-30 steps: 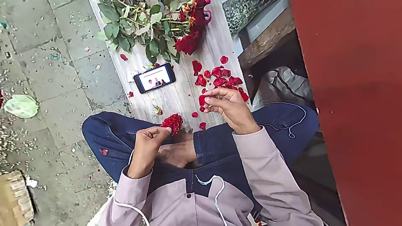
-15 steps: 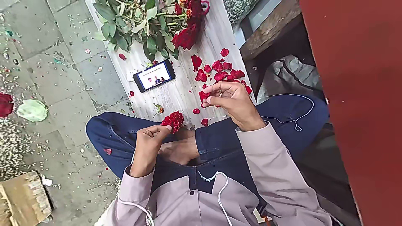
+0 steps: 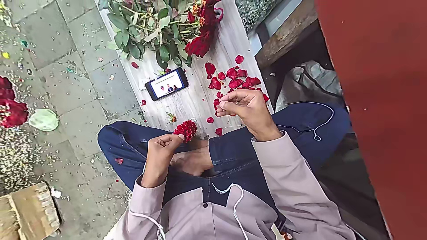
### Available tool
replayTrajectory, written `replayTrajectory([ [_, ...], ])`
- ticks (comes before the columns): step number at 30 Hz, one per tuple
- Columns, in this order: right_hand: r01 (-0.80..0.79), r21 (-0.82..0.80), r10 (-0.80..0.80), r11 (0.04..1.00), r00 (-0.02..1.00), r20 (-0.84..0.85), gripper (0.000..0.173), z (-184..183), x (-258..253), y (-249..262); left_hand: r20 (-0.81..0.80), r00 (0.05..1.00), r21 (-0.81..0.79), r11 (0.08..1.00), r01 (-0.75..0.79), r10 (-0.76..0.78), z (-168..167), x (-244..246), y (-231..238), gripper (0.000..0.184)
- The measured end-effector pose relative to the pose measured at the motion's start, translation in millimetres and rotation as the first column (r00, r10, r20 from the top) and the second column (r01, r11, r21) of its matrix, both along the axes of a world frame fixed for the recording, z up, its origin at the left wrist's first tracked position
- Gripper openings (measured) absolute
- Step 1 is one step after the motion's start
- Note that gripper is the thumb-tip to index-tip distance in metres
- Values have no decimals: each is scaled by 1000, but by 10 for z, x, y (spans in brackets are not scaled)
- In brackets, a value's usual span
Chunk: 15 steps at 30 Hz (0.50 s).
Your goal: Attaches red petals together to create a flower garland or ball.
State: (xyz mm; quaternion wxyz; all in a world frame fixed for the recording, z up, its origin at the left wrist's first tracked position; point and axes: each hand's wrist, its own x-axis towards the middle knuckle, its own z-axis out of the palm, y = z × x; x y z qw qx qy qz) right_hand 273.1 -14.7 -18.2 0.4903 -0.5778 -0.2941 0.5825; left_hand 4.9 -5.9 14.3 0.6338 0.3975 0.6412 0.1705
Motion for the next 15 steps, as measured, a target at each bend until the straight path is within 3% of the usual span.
replayTrajectory([
  [4, -53, -262, 81, 964, 992, 97, 22, 648, -170, 45, 1, 1000, 11, 1000, 13, -13, 5, 13, -4, 15],
  [10, -44, -261, 58, 964, 997, 43, 13, 609, -162, -42, 1, 1000, 18, 1000, 3, -3, 7, 56, 4, 15],
  [15, -92, -257, 131, 962, 982, 138, 10, 607, -192, -115, -17, 999, 37, 999, -36, 37, 26, 128, -27, 17],
])
